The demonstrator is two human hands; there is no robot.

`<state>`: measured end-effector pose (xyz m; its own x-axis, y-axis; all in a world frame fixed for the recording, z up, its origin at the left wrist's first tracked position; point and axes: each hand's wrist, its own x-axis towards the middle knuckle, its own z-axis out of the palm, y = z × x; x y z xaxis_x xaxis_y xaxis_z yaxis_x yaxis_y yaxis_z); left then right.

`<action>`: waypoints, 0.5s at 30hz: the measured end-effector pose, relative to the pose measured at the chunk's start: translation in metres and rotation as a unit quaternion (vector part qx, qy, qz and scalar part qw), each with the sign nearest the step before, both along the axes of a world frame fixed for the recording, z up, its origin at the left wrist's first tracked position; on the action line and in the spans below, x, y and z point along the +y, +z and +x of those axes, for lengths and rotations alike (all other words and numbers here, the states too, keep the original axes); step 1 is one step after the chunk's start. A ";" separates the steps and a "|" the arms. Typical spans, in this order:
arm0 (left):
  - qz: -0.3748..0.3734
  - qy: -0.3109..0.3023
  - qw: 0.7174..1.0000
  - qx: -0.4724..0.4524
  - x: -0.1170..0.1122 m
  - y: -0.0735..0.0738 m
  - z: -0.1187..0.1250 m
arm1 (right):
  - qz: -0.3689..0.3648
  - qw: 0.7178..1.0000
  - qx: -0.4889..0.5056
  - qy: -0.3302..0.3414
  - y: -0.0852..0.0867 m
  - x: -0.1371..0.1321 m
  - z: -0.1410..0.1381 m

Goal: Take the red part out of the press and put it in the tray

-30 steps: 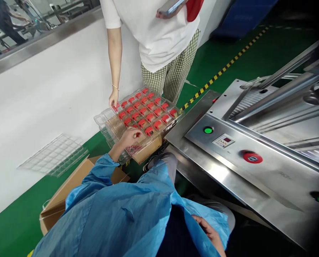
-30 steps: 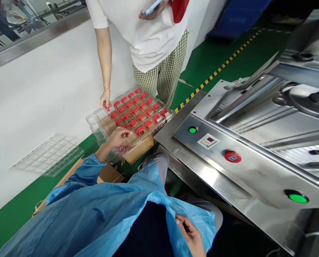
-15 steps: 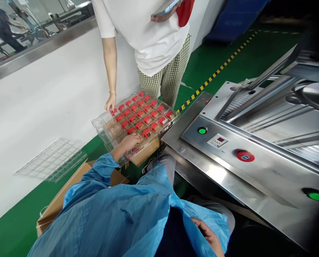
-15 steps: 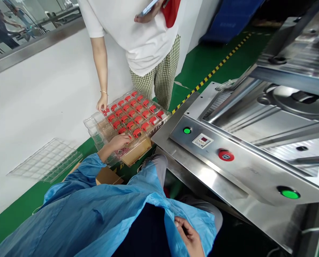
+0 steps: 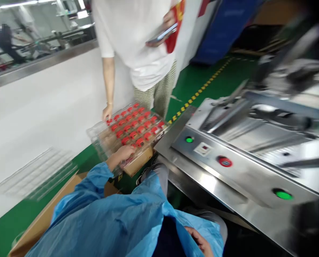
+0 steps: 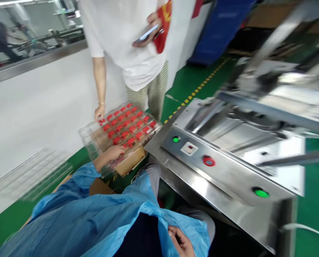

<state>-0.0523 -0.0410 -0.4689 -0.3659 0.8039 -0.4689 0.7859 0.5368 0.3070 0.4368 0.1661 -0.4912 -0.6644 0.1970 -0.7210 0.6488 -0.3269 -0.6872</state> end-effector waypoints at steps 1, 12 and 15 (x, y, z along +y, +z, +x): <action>-0.003 0.020 1.000 0.008 0.003 0.005 0.002 | 0.016 1.000 0.010 -0.004 -0.001 -0.003 -0.002; 0.202 -0.142 0.968 -0.048 0.169 0.089 0.009 | 0.132 0.981 0.106 -0.096 -0.004 -0.009 -0.037; 0.263 -0.197 0.943 -0.049 0.201 0.091 0.025 | 0.186 0.967 0.117 -0.129 0.028 -0.006 -0.039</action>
<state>-0.0275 0.1597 -0.3775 0.0333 0.9993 0.0159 0.8468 -0.0367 0.5307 0.3981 0.1605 -0.4630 -0.6948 0.5944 -0.4048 0.3913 -0.1598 -0.9063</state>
